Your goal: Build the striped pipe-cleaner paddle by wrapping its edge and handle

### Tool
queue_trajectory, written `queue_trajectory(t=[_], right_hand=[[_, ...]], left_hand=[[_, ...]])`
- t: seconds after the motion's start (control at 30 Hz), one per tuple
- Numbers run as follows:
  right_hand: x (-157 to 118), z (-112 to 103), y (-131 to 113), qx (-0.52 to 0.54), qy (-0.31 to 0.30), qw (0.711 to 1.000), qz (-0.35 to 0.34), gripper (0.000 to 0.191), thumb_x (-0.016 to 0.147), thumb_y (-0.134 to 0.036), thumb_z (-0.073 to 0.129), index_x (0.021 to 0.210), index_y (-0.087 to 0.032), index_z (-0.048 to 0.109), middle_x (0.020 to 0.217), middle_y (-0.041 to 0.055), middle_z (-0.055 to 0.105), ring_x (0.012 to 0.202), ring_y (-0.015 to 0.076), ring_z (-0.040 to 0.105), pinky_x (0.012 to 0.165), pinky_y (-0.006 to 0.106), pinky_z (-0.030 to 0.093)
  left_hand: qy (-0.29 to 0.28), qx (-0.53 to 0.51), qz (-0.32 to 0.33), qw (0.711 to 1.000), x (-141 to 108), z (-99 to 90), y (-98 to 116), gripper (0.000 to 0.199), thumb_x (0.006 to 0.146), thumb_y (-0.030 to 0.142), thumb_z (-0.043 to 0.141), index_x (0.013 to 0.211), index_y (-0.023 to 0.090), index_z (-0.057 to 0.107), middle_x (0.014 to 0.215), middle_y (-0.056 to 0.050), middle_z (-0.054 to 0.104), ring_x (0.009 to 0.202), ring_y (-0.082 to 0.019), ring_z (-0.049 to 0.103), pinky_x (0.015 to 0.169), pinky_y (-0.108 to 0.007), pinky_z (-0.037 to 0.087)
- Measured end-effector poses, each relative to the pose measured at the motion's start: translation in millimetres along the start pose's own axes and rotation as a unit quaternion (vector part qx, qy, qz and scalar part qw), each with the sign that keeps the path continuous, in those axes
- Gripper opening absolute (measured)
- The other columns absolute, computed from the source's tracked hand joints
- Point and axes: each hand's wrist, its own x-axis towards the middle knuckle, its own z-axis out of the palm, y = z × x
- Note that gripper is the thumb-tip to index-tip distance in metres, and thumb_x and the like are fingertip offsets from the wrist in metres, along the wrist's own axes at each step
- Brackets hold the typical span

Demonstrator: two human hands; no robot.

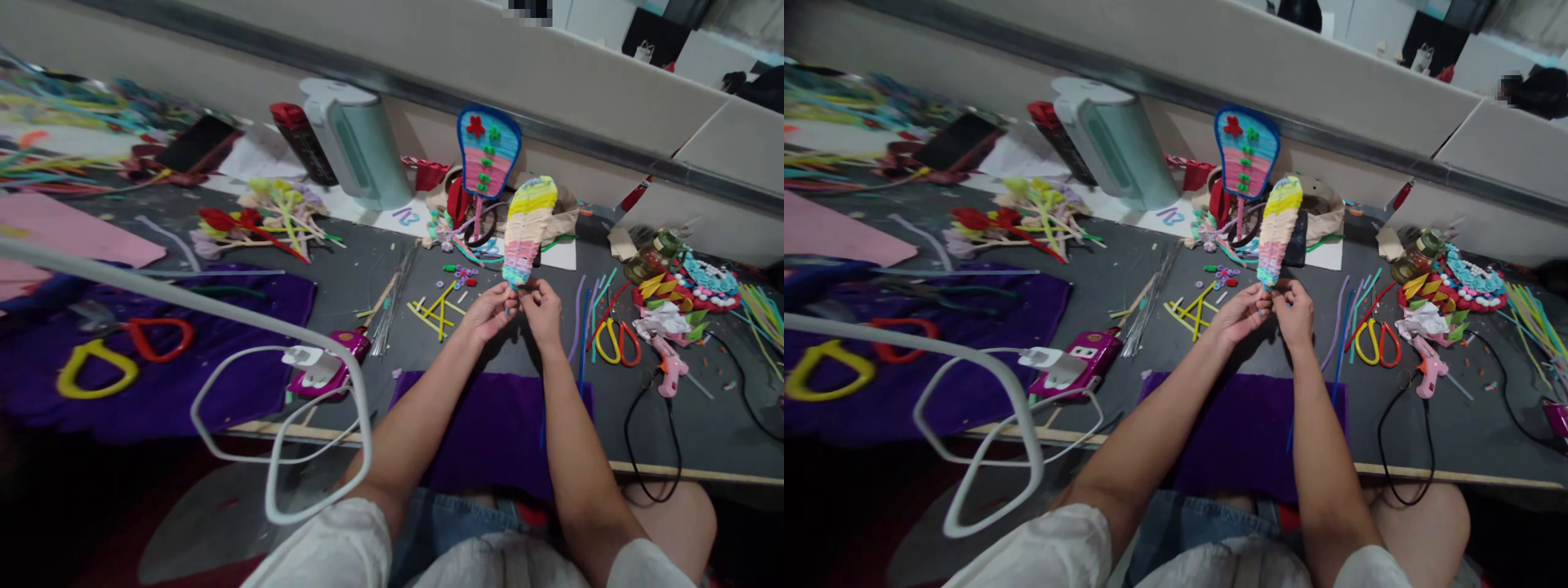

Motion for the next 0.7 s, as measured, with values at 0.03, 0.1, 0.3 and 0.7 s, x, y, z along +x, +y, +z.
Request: queue_trajectory(t=[0.03,0.1,0.3,0.7], right_hand=[[-1,-1,-1,-0.017,0.002,1.0,-0.004,0.025,0.081,-0.035,0.054,0.098,-0.018,0.062,0.06,-0.0052,0.058,0.053,0.0104,0.053,0.056,0.021,0.043],[-3,-1,-4,-0.067,0.007,0.998,-0.018,0.026,0.082,-0.035,0.052,0.098,-0.019,0.064,0.057,-0.0061,0.055,0.054,0.0106,0.052,0.059,0.022,0.042],[-10,2,-10,-0.194,0.019,0.979,-0.059,0.019,0.084,-0.034,0.049,0.082,-0.023,0.064,0.062,-0.0035,0.058,0.058,0.0131,0.049,0.06,0.023,0.038],[-15,4,-9,-0.268,-0.008,0.952,-0.145,0.037,0.092,-0.029,0.038,0.117,-0.024,0.064,0.088,0.0073,0.07,0.08,0.0199,0.062,0.075,0.029,0.044]], left_hand=[[-0.004,-0.007,-0.006,1.0,-1,0.9,1,0.016,0.07,0.003,0.065,0.075,0.012,0.053,0.062,0.004,0.048,0.045,-0.002,0.042,0.042,-0.012,0.037],[0.002,-0.014,-0.009,1.0,-1,2.3,2,0.017,0.07,0.002,0.063,0.075,0.013,0.05,0.061,0.005,0.046,0.043,-0.001,0.038,0.037,-0.011,0.028],[0.059,0.057,0.068,0.994,-3,6.2,0,0.025,0.064,0.015,0.068,0.072,0.017,0.045,0.055,0.008,0.042,0.038,-0.002,0.03,0.035,-0.013,0.016],[0.116,0.261,0.235,0.929,-3,4.4,-13,0.022,0.069,0.034,0.071,0.071,0.016,0.059,0.057,0.004,0.055,0.042,-0.006,0.043,0.037,-0.017,0.032]])
